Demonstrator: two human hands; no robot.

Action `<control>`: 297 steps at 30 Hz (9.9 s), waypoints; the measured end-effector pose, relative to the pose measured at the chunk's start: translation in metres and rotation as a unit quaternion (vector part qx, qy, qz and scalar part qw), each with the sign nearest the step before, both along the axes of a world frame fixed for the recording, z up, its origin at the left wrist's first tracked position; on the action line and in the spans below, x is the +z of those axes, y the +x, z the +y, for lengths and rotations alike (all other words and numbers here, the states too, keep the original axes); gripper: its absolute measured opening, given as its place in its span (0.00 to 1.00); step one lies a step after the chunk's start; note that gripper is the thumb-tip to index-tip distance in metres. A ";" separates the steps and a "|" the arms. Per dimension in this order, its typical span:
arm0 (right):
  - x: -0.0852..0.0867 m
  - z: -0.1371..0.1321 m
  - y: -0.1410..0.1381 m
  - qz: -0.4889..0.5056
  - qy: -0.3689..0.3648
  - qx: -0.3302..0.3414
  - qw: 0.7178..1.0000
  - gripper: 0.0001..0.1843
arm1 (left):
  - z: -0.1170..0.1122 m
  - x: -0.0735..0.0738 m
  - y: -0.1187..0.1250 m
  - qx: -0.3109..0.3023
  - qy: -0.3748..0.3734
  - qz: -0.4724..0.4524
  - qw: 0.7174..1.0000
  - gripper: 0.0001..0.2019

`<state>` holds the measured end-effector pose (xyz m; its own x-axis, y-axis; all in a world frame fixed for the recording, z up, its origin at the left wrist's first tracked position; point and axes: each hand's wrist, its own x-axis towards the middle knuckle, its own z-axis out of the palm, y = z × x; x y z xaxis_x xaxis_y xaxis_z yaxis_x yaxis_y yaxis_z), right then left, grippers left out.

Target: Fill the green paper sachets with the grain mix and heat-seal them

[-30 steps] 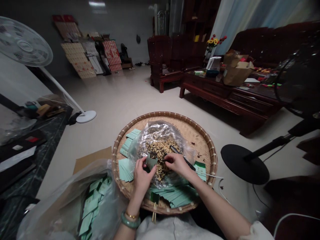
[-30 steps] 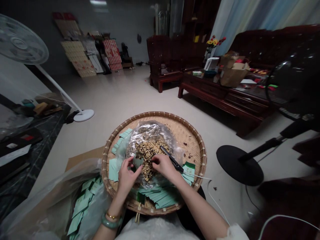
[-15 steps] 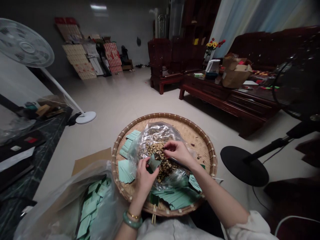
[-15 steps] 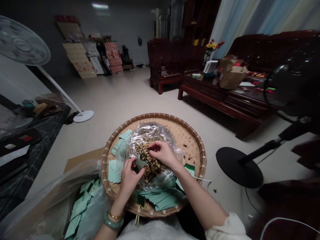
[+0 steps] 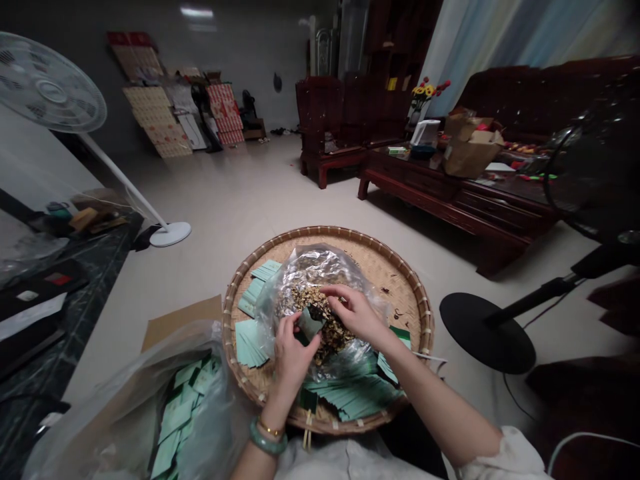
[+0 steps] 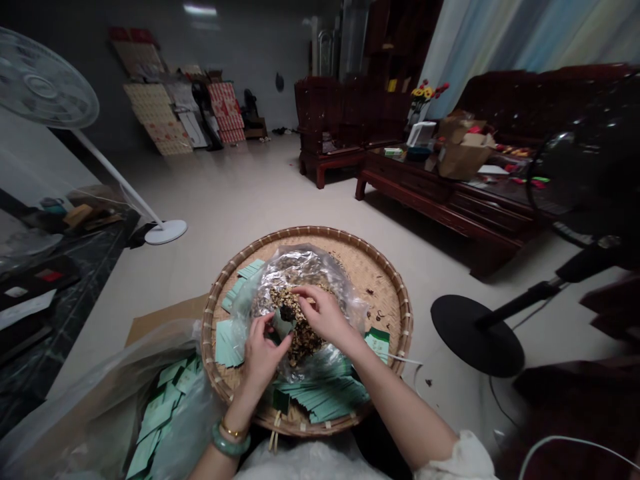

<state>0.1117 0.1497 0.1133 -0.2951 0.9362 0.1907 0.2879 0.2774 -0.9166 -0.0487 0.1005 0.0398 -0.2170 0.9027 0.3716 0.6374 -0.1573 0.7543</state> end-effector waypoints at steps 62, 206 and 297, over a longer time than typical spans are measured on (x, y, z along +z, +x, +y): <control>0.006 -0.014 0.025 -0.282 0.188 0.168 0.926 0.08 | -0.003 0.006 0.001 -0.165 -0.177 -0.229 0.943 0.15; -0.042 0.012 0.054 0.019 -0.256 0.123 0.959 0.24 | -0.014 0.003 0.009 -0.173 -0.382 -0.426 0.801 0.21; -0.067 -0.013 -0.003 0.073 -0.104 0.009 0.992 0.15 | 0.004 0.013 0.010 -0.075 -0.210 -0.553 0.803 0.16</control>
